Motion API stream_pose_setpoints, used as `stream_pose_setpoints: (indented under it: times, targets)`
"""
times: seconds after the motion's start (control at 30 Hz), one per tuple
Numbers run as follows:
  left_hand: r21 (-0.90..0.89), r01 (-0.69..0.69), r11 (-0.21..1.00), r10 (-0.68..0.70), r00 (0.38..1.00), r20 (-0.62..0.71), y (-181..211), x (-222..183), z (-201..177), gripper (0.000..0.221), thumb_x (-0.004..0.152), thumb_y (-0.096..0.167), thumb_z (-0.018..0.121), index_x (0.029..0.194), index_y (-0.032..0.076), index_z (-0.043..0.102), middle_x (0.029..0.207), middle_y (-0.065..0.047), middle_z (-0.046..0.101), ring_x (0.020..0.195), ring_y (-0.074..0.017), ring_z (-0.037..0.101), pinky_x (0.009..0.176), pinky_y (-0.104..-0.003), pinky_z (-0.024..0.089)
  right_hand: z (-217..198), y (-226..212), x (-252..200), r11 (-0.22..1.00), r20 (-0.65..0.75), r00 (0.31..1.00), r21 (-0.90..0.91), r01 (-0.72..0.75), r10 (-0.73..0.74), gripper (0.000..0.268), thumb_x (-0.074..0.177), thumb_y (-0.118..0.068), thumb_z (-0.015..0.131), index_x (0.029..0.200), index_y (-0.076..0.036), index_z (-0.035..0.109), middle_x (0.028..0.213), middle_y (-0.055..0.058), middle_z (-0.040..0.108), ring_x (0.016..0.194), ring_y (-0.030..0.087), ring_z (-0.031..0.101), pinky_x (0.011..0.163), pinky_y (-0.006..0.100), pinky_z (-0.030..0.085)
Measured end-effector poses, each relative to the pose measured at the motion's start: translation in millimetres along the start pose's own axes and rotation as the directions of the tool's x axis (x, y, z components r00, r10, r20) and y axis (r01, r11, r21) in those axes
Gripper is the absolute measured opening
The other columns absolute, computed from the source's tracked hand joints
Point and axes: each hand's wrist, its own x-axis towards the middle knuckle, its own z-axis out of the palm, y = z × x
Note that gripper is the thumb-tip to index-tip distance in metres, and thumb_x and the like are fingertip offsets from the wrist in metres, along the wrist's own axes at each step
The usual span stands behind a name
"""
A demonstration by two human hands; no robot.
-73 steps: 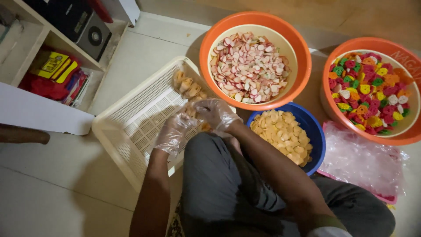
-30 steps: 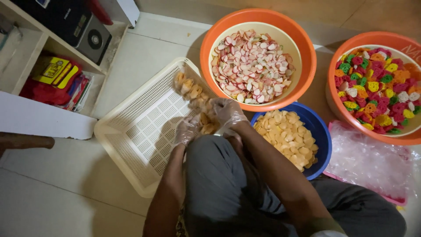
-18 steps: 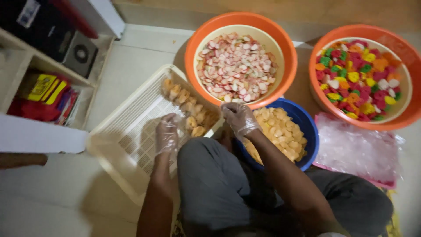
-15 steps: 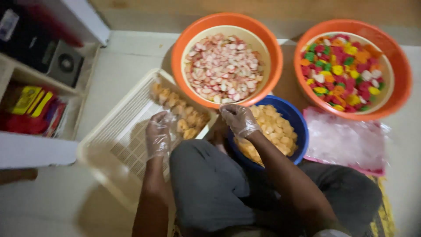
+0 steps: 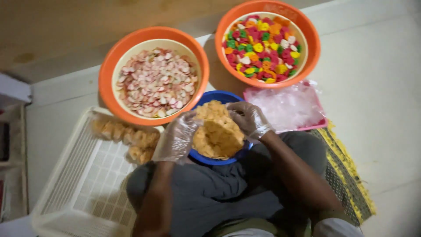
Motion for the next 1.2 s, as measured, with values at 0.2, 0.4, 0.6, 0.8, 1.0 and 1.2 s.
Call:
stream_pose_setpoints:
  times: [0.2,0.4,0.6,0.8,1.0,1.2]
  targets:
    - [0.123,0.002,0.992,-0.037,0.960,0.278,35.2,-12.6,66.0,0.046,0.082,0.036,0.081,0.121,0.014,0.074,0.101,-0.015,0.077,0.104,-0.0307,0.073,0.092,-0.043,0.058,-77.9,37.0,-38.4,0.997,-0.236,0.971,-0.065,-0.046,0.029,0.026,0.090,-0.021,0.069,0.111,-0.010,0.078,0.105,0.021,0.074,0.099,0.039,0.072,0.086,0.046,0.061]
    - [0.320,-0.074,0.944,-0.069,0.908,0.412,35.2,-20.3,100.4,0.041,0.085,0.042,0.075,0.121,0.023,0.074,0.103,-0.009,0.078,0.109,-0.0301,0.071,0.097,-0.044,0.056,-148.4,78.8,-79.2,0.974,-0.518,0.851,-0.134,-0.185,0.090,0.025,0.099,-0.024,0.066,0.112,-0.006,0.077,0.105,0.021,0.073,0.101,0.037,0.070,0.084,0.048,0.059]
    - [0.229,-0.057,0.972,-0.063,0.872,0.485,34.0,-28.1,106.0,0.046,0.086,0.039,0.076,0.121,0.009,0.073,0.108,-0.020,0.076,0.110,-0.0375,0.070,0.094,-0.047,0.057,-175.1,148.1,-87.7,0.899,-0.632,0.751,-0.195,-0.393,0.192,0.043,0.089,-0.029,0.074,0.129,-0.011,0.073,0.127,0.019,0.068,0.121,0.043,0.061,0.101,0.053,0.051]
    - [0.261,0.001,0.965,-0.129,0.871,0.474,29.2,-23.6,106.8,0.045,0.086,0.042,0.074,0.122,0.015,0.073,0.109,-0.016,0.076,0.110,-0.0328,0.070,0.096,-0.044,0.058,-164.9,203.1,-69.2,0.837,-0.526,0.815,-0.311,-0.449,0.242,0.046,0.082,-0.046,0.076,0.121,-0.021,0.074,0.132,0.013,0.067,0.124,0.040,0.060,0.106,0.052,0.049]
    - [0.273,-0.013,0.962,-0.121,0.876,0.468,29.0,-27.9,97.4,0.046,0.087,0.041,0.072,0.124,0.015,0.072,0.118,-0.015,0.074,0.114,-0.0331,0.069,0.097,-0.044,0.057,-158.9,189.3,-64.6,0.858,-0.623,0.774,-0.331,-0.392,0.113,0.022,0.088,-0.037,0.073,0.098,-0.019,0.080,0.123,0.012,0.072,0.112,0.039,0.067,0.094,0.047,0.057]
    - [0.259,0.036,0.965,-0.159,0.867,0.473,37.3,-31.9,88.3,0.049,0.087,0.043,0.072,0.126,0.012,0.071,0.124,-0.017,0.072,0.117,-0.0351,0.067,0.101,-0.046,0.054,-167.0,141.9,-60.7,0.933,-0.638,0.770,-0.280,-0.226,-0.005,0.015,0.093,-0.025,0.076,0.101,-0.013,0.081,0.116,0.015,0.073,0.107,0.037,0.070,0.088,0.042,0.058]
